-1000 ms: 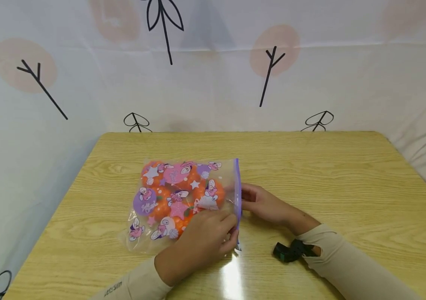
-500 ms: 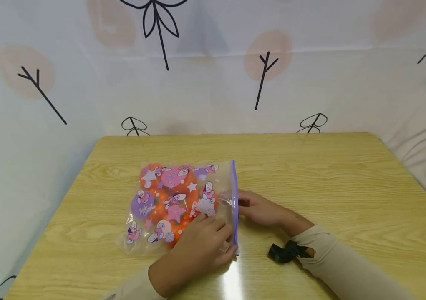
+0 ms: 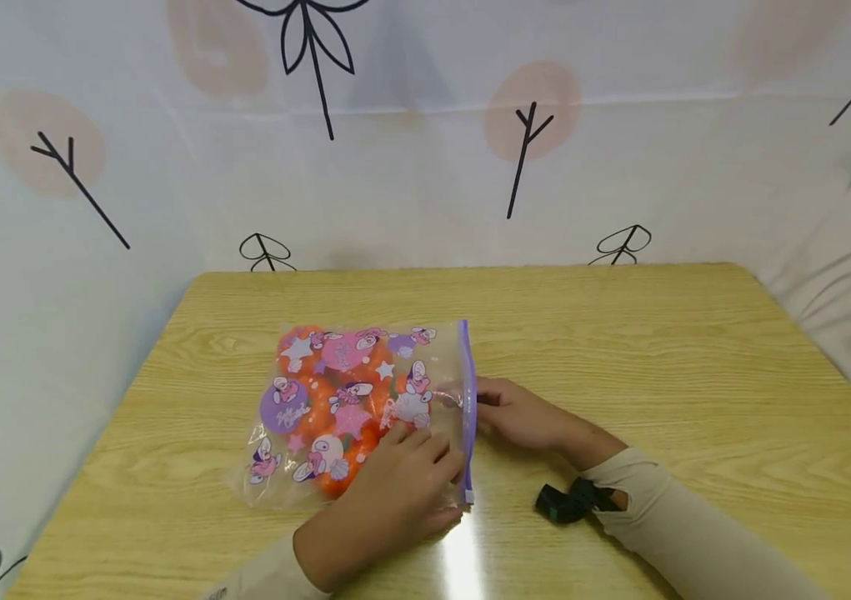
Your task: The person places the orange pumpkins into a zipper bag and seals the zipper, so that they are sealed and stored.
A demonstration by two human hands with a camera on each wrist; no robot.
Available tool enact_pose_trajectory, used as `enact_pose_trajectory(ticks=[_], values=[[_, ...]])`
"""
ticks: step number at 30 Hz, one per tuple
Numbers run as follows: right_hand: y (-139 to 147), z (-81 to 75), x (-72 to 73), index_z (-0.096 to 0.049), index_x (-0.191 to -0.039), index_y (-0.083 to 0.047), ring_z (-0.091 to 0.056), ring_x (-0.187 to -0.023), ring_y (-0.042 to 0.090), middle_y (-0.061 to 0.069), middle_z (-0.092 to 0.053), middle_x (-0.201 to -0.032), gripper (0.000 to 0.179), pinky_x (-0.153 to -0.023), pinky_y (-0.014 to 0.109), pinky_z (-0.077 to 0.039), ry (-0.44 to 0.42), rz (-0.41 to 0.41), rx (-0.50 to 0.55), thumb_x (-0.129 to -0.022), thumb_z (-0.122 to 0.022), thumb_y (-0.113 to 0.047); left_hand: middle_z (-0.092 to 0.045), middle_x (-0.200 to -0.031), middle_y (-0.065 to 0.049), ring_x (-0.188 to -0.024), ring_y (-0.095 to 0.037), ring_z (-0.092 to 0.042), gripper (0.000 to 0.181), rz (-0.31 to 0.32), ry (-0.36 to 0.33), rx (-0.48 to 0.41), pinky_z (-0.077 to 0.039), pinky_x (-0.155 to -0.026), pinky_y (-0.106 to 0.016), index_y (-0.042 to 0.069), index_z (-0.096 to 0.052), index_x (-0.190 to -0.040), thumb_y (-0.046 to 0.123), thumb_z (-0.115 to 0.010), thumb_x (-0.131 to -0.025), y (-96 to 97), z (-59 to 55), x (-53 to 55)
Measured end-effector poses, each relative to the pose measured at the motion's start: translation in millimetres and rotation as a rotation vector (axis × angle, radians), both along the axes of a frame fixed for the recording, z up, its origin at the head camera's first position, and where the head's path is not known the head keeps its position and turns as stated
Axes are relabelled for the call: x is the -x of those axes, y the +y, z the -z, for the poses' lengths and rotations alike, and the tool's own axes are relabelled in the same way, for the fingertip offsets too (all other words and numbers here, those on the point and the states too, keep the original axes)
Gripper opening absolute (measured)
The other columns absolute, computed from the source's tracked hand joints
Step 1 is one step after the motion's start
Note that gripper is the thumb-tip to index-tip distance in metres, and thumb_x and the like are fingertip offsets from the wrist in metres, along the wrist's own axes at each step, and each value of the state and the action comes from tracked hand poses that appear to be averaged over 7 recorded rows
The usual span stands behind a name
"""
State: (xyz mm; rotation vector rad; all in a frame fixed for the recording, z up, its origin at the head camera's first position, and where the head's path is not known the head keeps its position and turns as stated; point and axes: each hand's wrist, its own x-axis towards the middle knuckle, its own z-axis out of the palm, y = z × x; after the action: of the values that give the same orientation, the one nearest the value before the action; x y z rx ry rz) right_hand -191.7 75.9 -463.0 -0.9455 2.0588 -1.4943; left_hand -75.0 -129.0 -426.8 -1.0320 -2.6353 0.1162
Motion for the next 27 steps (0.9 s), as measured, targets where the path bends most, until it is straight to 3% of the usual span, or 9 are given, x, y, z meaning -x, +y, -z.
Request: enact_pose_trajectory(ticks=[4, 7, 9, 12, 17, 21, 27], values=[[7, -6.3, 2.1, -0.066, -0.122, 0.000, -0.064, -0.109, 0.015, 0.017, -0.068, -0.119, 0.026, -0.094, 0.026, -0.051, -0.036, 0.162, 0.077, -0.102, -0.052, -0.011, -0.057, -0.091, 0.006, -0.088, -0.014, -0.059, 0.030, -0.038, -0.009, 0.050, -0.043, -0.081, -0.033, 0.024, -0.062, -0.102, 0.043, -0.073, -0.082, 1.5, -1.6, 0.6], [12, -15.9, -0.5, -0.065, -0.106, 0.005, -0.065, -0.089, 0.017, 0.016, -0.067, -0.100, 0.022, -0.079, 0.032, -0.056, -0.060, 0.271, 0.098, -0.101, -0.049, -0.009, -0.058, -0.092, 0.005, -0.089, -0.015, -0.059, 0.025, -0.051, 0.045, 0.039, -0.042, -0.080, -0.033, 0.024, -0.063, -0.102, 0.041, -0.070, -0.085, 1.5, -1.7, 1.5], [15, -22.6, -4.3, -0.062, -0.099, 0.008, -0.062, -0.078, 0.019, 0.015, -0.064, -0.089, 0.024, -0.070, 0.034, -0.055, -0.080, 0.297, 0.102, -0.102, -0.047, -0.011, -0.058, -0.092, 0.006, -0.090, -0.015, -0.059, 0.023, -0.053, 0.094, 0.015, -0.041, -0.079, -0.033, 0.024, -0.063, -0.099, 0.041, -0.070, -0.086, 0.7, -1.1, 2.6], [17, -30.5, -12.7, -0.058, -0.090, 0.011, -0.056, -0.065, 0.019, 0.011, -0.057, -0.075, 0.031, -0.060, 0.033, -0.051, -0.078, 0.253, 0.067, -0.103, -0.046, -0.015, -0.059, -0.089, 0.006, -0.086, -0.016, -0.059, 0.018, -0.048, 0.171, -0.055, -0.039, -0.076, -0.033, 0.023, -0.065, -0.095, 0.038, -0.072, -0.086, -1.8, 0.4, 5.3], [12, -32.8, -40.2, -0.057, -0.080, 0.008, -0.051, -0.058, 0.013, 0.004, -0.052, -0.065, 0.042, -0.054, 0.029, -0.046, -0.085, 0.120, -0.035, -0.106, -0.045, -0.023, -0.060, -0.079, 0.005, -0.073, -0.015, -0.060, 0.014, -0.007, 0.281, -0.193, -0.037, -0.070, -0.032, 0.020, -0.065, -0.083, 0.028, -0.077, -0.084, -7.8, 4.2, 6.9], [5, -30.2, -53.3, -0.061, -0.079, 0.009, -0.050, -0.056, 0.009, 0.002, -0.056, -0.065, 0.048, -0.053, 0.025, -0.046, -0.157, 0.040, -0.075, -0.105, -0.045, -0.028, -0.063, -0.077, 0.006, -0.068, -0.014, -0.061, 0.017, -0.011, 0.331, -0.227, -0.037, -0.068, -0.031, 0.020, -0.065, -0.080, 0.028, -0.080, -0.081, -10.5, 4.7, 7.7], [0, -25.1, -65.5, -0.061, -0.082, 0.013, -0.055, -0.054, 0.009, -0.002, -0.059, -0.064, 0.048, -0.053, 0.024, -0.048, -0.318, -0.001, -0.047, -0.103, -0.049, -0.028, -0.064, -0.074, 0.007, -0.063, -0.013, -0.059, 0.013, 0.008, 0.347, -0.266, -0.036, -0.066, -0.030, 0.020, -0.066, -0.080, 0.024, -0.077, -0.082, -11.5, 4.6, 8.3]])
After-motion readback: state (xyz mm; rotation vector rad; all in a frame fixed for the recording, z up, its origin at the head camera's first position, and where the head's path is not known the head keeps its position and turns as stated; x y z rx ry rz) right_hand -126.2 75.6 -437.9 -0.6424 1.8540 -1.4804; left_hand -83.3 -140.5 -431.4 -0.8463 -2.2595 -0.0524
